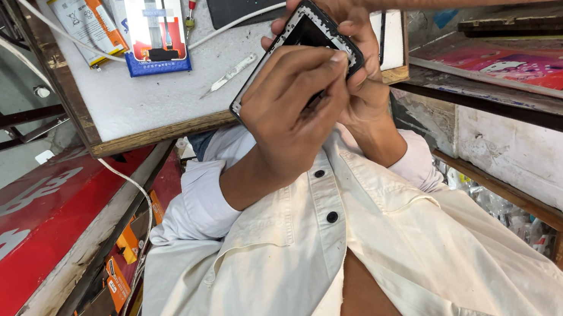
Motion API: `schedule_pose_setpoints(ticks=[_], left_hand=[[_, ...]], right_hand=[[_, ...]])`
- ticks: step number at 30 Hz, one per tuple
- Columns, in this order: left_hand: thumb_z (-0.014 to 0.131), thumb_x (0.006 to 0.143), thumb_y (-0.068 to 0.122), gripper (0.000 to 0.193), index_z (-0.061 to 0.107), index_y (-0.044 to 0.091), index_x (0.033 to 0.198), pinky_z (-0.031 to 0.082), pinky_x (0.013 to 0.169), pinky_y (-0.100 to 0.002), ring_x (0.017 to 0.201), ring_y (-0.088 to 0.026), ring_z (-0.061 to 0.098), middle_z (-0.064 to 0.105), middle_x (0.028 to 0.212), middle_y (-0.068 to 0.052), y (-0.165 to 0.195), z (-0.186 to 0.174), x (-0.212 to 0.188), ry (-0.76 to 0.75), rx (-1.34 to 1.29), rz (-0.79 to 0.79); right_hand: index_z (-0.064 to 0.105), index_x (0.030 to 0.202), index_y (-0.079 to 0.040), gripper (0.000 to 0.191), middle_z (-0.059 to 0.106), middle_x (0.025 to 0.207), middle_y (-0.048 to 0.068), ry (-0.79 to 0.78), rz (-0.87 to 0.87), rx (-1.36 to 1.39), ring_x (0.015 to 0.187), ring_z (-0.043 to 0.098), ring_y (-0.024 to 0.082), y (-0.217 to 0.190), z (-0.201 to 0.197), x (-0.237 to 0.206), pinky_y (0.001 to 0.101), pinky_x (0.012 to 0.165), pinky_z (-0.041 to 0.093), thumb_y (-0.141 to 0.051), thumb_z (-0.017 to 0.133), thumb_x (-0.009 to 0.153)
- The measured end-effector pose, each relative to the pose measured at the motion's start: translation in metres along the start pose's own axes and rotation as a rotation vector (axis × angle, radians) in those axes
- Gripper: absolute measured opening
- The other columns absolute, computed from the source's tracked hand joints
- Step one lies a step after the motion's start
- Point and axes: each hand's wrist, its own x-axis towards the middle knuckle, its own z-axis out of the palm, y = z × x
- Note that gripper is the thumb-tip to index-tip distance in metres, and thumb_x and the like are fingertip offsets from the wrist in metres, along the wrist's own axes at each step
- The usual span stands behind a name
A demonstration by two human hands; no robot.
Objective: The person removes a protective film from the edges of a disassembled smartphone frame, then places a battery into the chassis and aligns the back cover. The person works at a cluttered workbench with tools and spare parts visible.
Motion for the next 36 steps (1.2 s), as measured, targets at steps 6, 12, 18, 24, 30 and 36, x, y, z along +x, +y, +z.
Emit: schedule_pose_setpoints(ticks=[6, 12, 18, 24, 30, 36], left_hand=[[0.083, 0.084, -0.008, 0.025, 0.067, -0.006, 0.103, 0.058, 0.074, -0.037, 0.090, -0.028, 0.069, 0.065, 0.099, -0.014, -0.003, 0.002, 0.001, -0.067, -0.032, 0.180], [0.083, 0.083, -0.008, 0.024, 0.067, -0.007, 0.101, 0.055, 0.071, -0.037, 0.086, -0.028, 0.068, 0.064, 0.096, -0.014, -0.003, 0.000, 0.004, -0.126, -0.113, 0.245], [0.082, 0.082, -0.008, 0.024, 0.067, -0.006, 0.102, 0.055, 0.070, -0.037, 0.085, -0.028, 0.067, 0.064, 0.093, -0.013, 0.000, 0.001, 0.004, -0.066, -0.089, 0.193], [0.081, 0.082, -0.012, 0.025, 0.066, -0.008, 0.103, 0.055, 0.071, -0.036, 0.085, -0.027, 0.067, 0.062, 0.092, -0.013, 0.003, 0.003, 0.002, 0.032, 0.010, 0.166], [0.080, 0.080, -0.012, 0.025, 0.068, -0.007, 0.101, 0.054, 0.070, -0.036, 0.083, -0.026, 0.067, 0.063, 0.090, -0.013, 0.000, 0.000, 0.003, -0.043, -0.082, 0.167], [0.082, 0.083, -0.011, 0.021, 0.069, -0.005, 0.099, 0.054, 0.069, -0.035, 0.083, -0.025, 0.067, 0.064, 0.090, -0.012, -0.004, -0.010, 0.010, -0.187, -0.171, 0.170]], right_hand=[[0.061, 0.135, -0.014, 0.055, 0.054, 0.131, 0.017, 0.111, 0.354, 0.264, 0.133, 0.050, 0.036, -0.008, -0.014, 0.011, 0.0487, 0.116, 0.043, -0.036, 0.072, 0.085], [0.065, 0.108, -0.022, 0.004, 0.058, 0.137, 0.010, 0.136, 0.017, 0.150, 0.123, 0.053, 0.027, -0.001, 0.001, -0.011, 0.0522, 0.114, 0.043, -0.024, 0.067, 0.105], [0.063, 0.109, -0.025, 0.028, 0.055, 0.137, 0.014, 0.156, -0.013, 0.149, 0.124, 0.055, 0.034, 0.001, 0.015, -0.003, 0.0593, 0.111, 0.046, -0.030, 0.082, 0.090], [0.064, 0.116, -0.028, 0.037, 0.056, 0.141, 0.010, -0.001, 0.000, 0.072, 0.127, 0.054, 0.029, 0.000, 0.019, 0.000, 0.0538, 0.115, 0.046, -0.039, 0.084, 0.087], [0.060, 0.127, -0.003, 0.042, 0.063, 0.120, 0.009, 0.251, 0.250, 0.274, 0.119, 0.055, 0.025, -0.001, 0.008, 0.002, 0.0475, 0.116, 0.044, -0.032, 0.062, 0.098], [0.061, 0.125, -0.009, 0.040, 0.061, 0.120, 0.015, 0.200, 0.267, 0.276, 0.122, 0.059, 0.030, -0.005, 0.005, 0.000, 0.0534, 0.117, 0.050, -0.028, 0.070, 0.091]])
